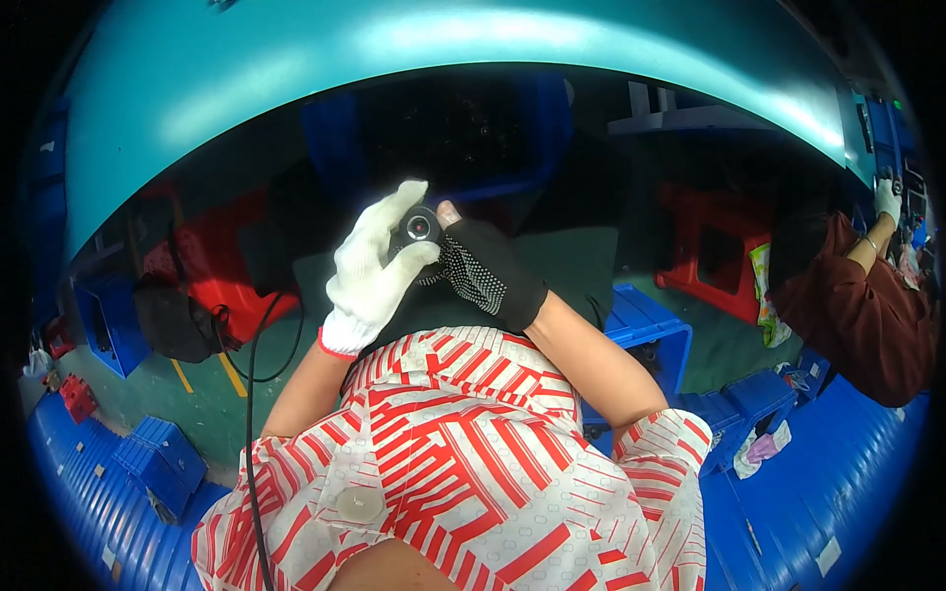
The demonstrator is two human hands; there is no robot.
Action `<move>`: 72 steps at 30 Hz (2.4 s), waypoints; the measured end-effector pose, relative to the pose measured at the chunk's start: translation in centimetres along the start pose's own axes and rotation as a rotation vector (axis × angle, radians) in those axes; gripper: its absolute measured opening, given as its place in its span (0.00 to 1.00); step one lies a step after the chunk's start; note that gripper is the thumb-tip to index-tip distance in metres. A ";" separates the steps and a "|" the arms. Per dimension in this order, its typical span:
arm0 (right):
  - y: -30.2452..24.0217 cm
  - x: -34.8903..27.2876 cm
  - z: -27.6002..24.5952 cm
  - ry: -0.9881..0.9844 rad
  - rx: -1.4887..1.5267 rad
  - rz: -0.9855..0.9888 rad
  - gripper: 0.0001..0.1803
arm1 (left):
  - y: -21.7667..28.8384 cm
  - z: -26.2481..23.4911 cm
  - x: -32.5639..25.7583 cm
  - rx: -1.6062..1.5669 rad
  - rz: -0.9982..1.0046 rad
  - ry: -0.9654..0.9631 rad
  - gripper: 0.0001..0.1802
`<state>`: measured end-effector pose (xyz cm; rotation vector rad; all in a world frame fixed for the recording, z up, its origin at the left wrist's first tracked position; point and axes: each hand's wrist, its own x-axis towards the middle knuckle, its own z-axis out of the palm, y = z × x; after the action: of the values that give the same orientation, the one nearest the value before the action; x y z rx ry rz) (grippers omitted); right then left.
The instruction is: Assembling small mechanical components by inserting silver metal pieces into black rubber rings.
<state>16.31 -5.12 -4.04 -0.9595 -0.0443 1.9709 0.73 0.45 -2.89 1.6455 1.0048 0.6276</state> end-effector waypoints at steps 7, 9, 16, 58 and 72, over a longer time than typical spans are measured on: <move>0.3 0.2 -0.6 -0.073 0.095 -0.008 0.19 | 0.3 -0.2 -0.1 -0.073 -0.088 -0.062 0.33; 0.1 0.1 -0.3 -0.071 0.084 -0.012 0.19 | -0.4 0.1 -0.2 -0.071 -0.067 -0.043 0.34; -0.3 0.1 0.3 0.213 -0.839 -0.556 0.28 | -1.1 -0.1 0.0 -0.791 -0.443 -0.005 0.32; 0.6 0.8 -0.5 0.087 -1.395 -1.029 0.26 | -0.2 -0.2 0.3 -1.027 -0.568 0.036 0.18; 0.6 1.0 -1.5 0.063 -1.344 -0.952 0.29 | -0.2 -0.4 0.2 -1.048 -0.539 -0.011 0.19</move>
<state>16.55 -5.22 -5.88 -1.3872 -1.6135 0.8223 0.38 0.83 -2.99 0.4337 0.8263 0.6079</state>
